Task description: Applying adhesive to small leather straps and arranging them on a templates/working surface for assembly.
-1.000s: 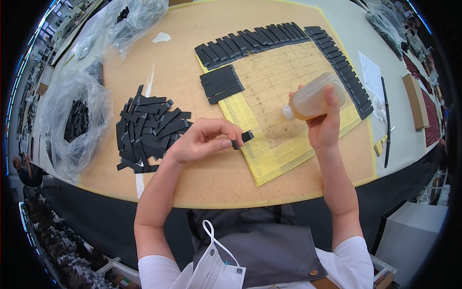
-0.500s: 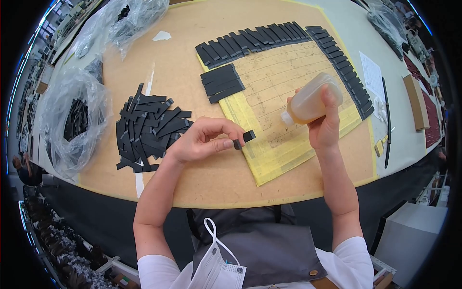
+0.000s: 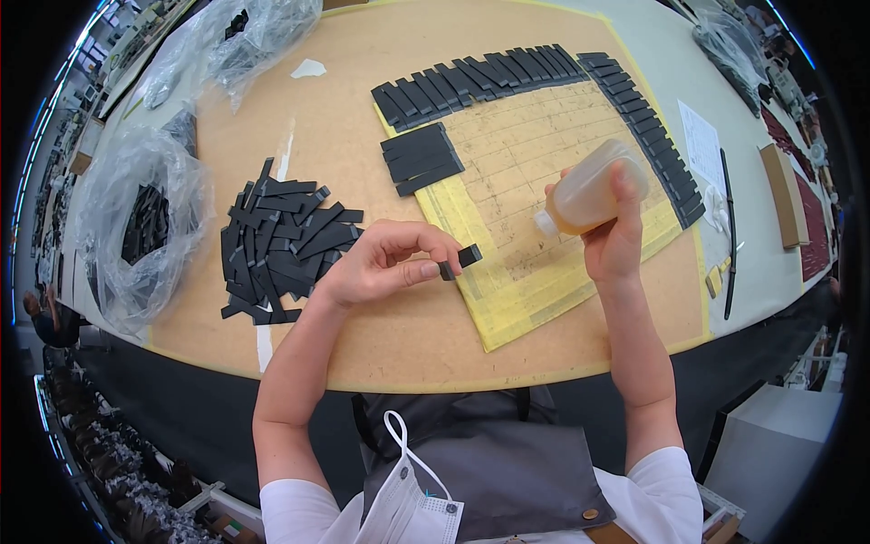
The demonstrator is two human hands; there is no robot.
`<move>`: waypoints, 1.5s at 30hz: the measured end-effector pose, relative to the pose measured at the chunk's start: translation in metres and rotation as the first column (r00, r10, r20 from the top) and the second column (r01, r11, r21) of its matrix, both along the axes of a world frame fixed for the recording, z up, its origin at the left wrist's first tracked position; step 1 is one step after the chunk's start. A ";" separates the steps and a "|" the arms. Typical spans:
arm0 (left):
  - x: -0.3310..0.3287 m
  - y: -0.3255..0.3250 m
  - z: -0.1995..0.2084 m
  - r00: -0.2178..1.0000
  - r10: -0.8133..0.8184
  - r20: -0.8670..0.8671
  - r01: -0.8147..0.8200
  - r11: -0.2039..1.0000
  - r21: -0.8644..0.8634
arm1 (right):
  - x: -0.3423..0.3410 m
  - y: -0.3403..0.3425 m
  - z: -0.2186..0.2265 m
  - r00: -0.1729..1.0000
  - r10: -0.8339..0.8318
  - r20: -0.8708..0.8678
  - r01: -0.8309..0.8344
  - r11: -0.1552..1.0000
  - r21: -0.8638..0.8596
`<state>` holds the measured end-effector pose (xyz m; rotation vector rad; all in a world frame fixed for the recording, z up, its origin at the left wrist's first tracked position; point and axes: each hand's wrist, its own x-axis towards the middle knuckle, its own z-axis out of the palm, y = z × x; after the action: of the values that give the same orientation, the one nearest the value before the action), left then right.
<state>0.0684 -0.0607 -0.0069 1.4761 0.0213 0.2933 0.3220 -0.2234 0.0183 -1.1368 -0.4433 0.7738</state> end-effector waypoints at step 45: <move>0.012 -0.120 0.017 0.927 0.331 -0.177 0.107 0.217 0.970 | 0.083 -0.017 -0.069 0.927 -0.280 -0.251 0.355 0.872 0.337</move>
<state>0.0806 -0.1808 0.0103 2.8693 0.2989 0.1245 0.4054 -0.2408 -0.0510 -0.7364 -0.2154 0.4742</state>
